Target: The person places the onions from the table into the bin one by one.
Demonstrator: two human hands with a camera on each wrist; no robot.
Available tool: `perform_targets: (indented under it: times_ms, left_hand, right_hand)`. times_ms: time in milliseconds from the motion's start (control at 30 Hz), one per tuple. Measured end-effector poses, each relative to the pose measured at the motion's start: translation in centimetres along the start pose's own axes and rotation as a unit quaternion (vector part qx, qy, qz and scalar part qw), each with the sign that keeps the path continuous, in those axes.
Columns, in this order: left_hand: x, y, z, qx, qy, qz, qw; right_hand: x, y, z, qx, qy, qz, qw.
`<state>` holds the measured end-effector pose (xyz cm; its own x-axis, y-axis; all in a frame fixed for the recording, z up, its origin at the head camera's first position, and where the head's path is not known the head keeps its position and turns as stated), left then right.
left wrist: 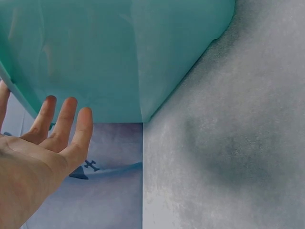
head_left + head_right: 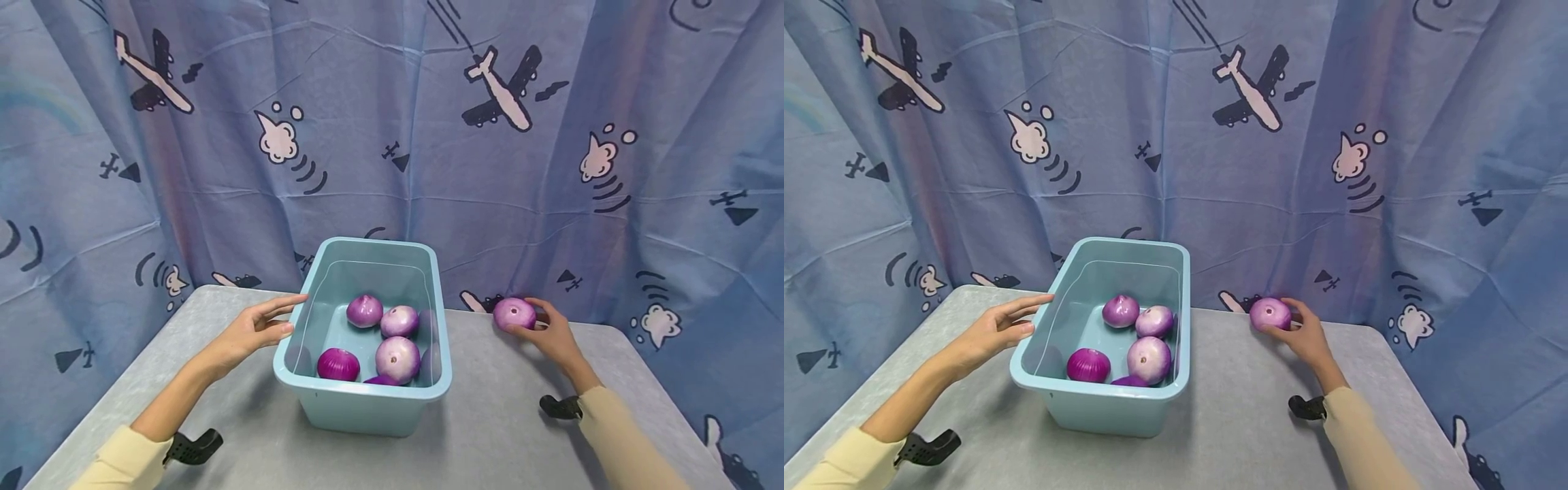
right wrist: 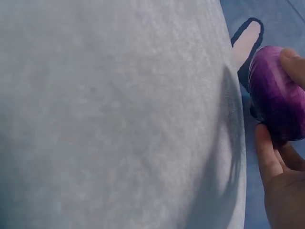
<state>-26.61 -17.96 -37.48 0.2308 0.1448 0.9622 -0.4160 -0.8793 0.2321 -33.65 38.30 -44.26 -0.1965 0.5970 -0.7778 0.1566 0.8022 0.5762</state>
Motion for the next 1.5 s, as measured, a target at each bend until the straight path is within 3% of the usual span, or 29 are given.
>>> perform_targets:
  times_ms: [867, 1167, 1500]
  left_hand:
    - [0.4, 0.2, -0.2, 0.017, 0.006, -0.022, 0.9996]
    - [0.2, 0.3, -0.2, 0.031, -0.006, -0.028, 0.9991]
    - [0.2, 0.1, -0.2, 0.039, 0.001, -0.023, 0.9990]
  right_hand:
    - [-3.7, 2.6, 2.9, -0.036, -0.003, -0.039, 0.999]
    - [-6.3, 2.9, 3.8, -0.050, 0.031, -0.069, 0.996]
    - [-9.4, 2.7, 4.5, -0.068, 0.056, -0.128, 0.988]
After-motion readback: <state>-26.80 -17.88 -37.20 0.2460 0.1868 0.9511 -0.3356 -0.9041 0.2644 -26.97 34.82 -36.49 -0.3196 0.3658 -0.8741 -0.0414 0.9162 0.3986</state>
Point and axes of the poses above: each hand's wrist, its own z-axis away from the middle knuckle, its own y-axis out of the back of the hand, x = y × z, the point moved 4 cm from there along -z, towards the middle knuckle, and after that the axes turned 3 degrees about y, right-handed, at the moved point
